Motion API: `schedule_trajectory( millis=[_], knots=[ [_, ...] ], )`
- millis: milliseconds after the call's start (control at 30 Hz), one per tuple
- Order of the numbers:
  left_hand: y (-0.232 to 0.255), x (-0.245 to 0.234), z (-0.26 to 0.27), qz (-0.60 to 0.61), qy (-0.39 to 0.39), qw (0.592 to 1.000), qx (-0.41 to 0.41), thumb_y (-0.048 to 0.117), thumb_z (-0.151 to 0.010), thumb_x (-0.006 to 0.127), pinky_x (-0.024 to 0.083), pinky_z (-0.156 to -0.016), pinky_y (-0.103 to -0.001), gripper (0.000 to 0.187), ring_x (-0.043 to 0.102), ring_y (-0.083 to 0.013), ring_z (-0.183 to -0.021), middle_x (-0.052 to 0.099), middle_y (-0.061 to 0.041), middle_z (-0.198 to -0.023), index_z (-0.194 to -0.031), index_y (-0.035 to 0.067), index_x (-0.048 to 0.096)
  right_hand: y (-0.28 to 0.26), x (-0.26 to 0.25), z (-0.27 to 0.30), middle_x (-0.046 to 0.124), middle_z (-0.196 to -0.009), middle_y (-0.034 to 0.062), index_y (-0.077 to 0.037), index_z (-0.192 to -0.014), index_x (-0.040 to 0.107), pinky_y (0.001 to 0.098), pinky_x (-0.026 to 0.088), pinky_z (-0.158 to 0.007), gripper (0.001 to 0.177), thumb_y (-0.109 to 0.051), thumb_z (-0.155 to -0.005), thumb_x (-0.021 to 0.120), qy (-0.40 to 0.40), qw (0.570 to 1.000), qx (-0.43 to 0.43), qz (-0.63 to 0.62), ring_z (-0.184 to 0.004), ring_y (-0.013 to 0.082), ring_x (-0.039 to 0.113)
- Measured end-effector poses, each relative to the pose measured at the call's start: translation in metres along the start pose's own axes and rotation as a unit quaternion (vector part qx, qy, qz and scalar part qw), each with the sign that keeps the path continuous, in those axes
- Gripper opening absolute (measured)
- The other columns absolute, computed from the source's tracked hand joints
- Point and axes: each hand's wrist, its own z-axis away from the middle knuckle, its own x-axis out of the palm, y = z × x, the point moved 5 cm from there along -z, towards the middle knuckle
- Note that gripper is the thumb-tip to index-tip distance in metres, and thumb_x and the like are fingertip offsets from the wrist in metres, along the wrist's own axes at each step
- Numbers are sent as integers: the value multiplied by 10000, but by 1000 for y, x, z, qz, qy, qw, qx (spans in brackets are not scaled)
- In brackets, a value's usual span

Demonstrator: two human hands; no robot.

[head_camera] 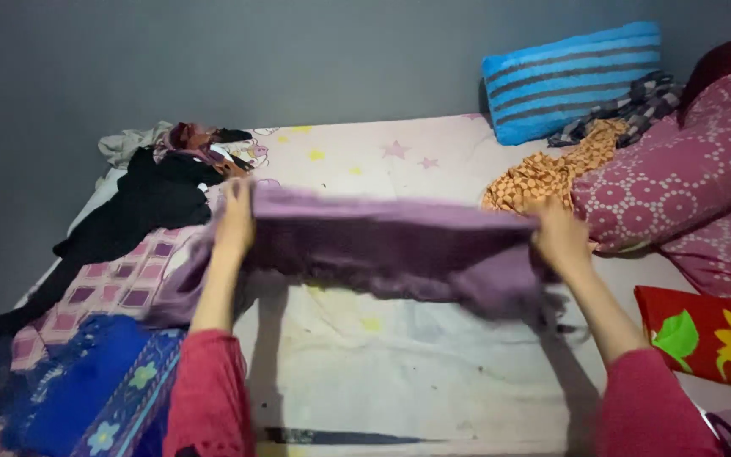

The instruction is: The person folds a purple garment on a bed, repeatedly unfolding and refolding it to achieve a neat rectangular shape. The person then picks up a black garment and places it on the bed.

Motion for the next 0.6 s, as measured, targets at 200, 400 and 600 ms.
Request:
schedule_trajectory(
  millis=[200,400,600],
  knots=[
    [11,-140,-52,49,230,968,92,-104,-908,600,538,-936,-516,514,623,-441,-1206,429,-179,-1520,-1377,97,659,-9,-130,7,638,-860,-76,-350,-1158,738,126,410,-415,45,-375,-1134,767,569,788,-44,232,-597,26,526],
    [-27,-89,60,-226,238,934,144,21,-863,621,445,-694,-416,424,574,-324,-826,588,-110,-1046,-1260,165,666,47,-37,80,589,-1006,-100,-424,-1277,688,258,428,-509,268,-353,-1030,612,490,816,-20,307,-794,108,586],
    [-78,1,193,370,56,906,-200,-157,-930,390,455,-558,-312,448,583,-191,-679,728,-147,-1064,-1204,72,660,123,73,186,717,-1276,148,-138,-1560,617,573,537,-672,647,-97,-914,610,330,939,79,-45,-920,449,712]
  ],
)
